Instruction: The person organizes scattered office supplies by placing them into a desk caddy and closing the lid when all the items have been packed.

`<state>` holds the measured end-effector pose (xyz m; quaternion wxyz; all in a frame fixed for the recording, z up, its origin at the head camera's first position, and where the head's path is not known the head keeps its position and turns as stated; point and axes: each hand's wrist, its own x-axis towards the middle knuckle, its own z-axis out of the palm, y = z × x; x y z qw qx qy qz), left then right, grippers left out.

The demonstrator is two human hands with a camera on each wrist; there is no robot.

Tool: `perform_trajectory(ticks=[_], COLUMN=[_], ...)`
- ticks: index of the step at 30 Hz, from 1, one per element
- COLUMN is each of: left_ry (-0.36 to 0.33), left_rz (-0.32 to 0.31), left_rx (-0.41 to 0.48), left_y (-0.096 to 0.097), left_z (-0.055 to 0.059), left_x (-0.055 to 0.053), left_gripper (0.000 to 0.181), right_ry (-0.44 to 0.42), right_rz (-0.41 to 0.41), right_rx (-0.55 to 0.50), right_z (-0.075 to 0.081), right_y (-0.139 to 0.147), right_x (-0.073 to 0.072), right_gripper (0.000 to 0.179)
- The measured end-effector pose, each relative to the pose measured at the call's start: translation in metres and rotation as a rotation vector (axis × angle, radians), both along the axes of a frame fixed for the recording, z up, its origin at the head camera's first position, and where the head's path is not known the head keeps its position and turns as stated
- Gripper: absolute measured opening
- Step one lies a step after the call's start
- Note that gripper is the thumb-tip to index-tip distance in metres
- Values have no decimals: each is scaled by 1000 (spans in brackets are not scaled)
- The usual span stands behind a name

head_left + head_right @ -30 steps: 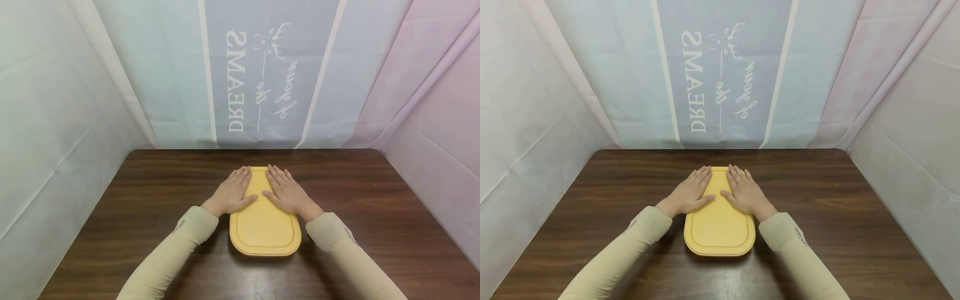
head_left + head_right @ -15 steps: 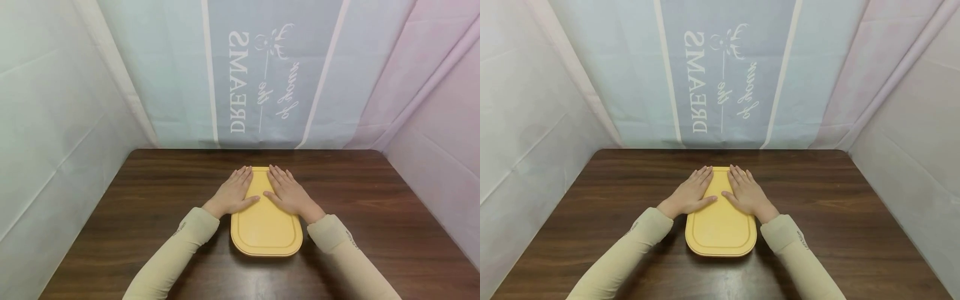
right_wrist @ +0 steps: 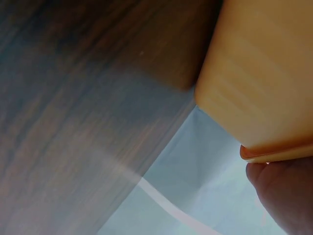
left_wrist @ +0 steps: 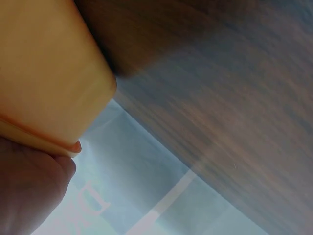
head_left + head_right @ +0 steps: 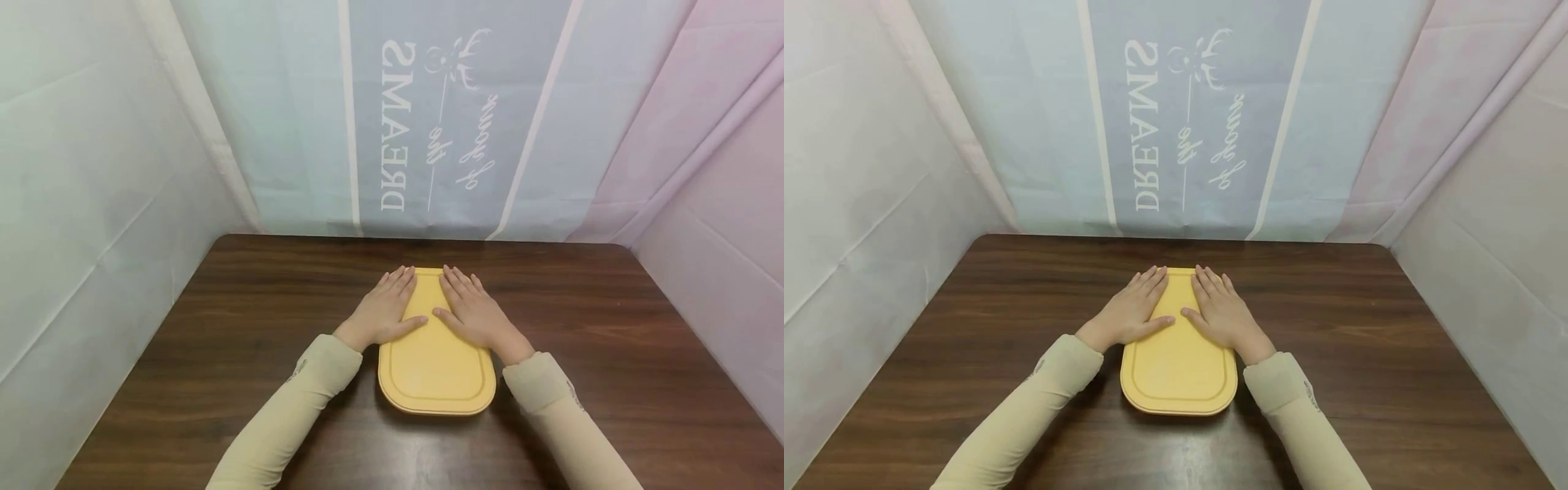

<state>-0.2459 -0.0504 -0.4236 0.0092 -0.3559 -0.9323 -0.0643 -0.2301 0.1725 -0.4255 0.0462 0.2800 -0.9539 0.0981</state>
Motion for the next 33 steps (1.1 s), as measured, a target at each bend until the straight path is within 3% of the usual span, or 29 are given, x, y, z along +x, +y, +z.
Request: perform_trajectory(ticks=[6, 15, 19, 23, 33], left_ry=[-12, -63, -76, -66, -50], left_rz=[-9, 6, -16, -31, -83], left_rx=[15, -32, -15, -18, -32], left_y=[0, -3, -3, -7, -22], left_z=[6, 12, 10, 10, 13], left_x=[2, -1, 3, 13, 52], left_gripper=[81, 79, 78, 78, 83], right_ry=[25, -43, -66, -76, -40], right_rz=[-8, -33, -55, -35, 66], right_rx=[-29, -56, -95, -101, -26], right_z=[1, 7, 8, 9, 10], right_y=[1, -2, 3, 6, 6], right_x=[2, 0, 7, 18, 54], right_gripper=[71, 71, 72, 72, 70])
